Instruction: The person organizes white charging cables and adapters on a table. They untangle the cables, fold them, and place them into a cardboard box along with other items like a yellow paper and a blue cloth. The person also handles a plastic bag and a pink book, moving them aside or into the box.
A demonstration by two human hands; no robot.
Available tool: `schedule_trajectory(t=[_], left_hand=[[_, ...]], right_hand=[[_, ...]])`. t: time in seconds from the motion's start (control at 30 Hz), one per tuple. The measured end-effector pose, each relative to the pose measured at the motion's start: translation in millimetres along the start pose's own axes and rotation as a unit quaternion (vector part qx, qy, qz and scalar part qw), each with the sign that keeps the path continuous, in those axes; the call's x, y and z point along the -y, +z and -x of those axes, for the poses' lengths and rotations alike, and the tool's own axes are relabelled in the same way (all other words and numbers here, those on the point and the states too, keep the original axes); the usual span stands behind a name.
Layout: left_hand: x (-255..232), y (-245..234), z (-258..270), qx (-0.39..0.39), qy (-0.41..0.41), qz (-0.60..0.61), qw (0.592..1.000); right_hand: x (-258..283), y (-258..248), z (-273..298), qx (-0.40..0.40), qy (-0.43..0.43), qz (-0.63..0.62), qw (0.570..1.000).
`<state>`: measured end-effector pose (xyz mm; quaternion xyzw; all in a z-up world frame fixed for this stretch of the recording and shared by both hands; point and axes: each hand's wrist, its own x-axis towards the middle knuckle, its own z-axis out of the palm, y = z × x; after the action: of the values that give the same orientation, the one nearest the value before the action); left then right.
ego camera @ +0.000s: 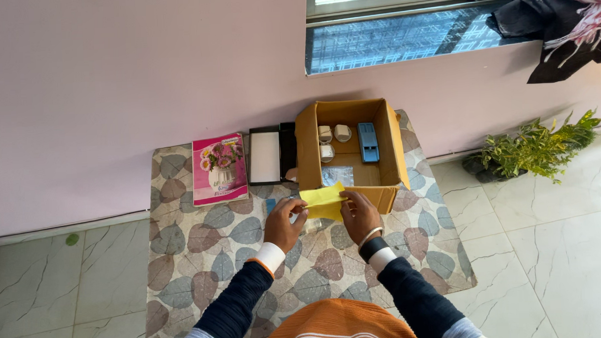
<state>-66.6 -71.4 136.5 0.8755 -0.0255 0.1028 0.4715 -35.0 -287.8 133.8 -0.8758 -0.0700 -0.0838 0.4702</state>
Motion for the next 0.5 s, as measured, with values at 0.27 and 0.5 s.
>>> schedule_trajectory(t=[0.27,0.5], left_hand=[[1,9,-7,-0.011,-0.089,0.117,0.989],[-11,7,-2,-0.032,0.014,0.074,0.997]], right_hand=[[4,-1,-3,0.042,0.036,0.130,0.990],[-9,9,-9,-0.039,0.064,0.053,0.996]])
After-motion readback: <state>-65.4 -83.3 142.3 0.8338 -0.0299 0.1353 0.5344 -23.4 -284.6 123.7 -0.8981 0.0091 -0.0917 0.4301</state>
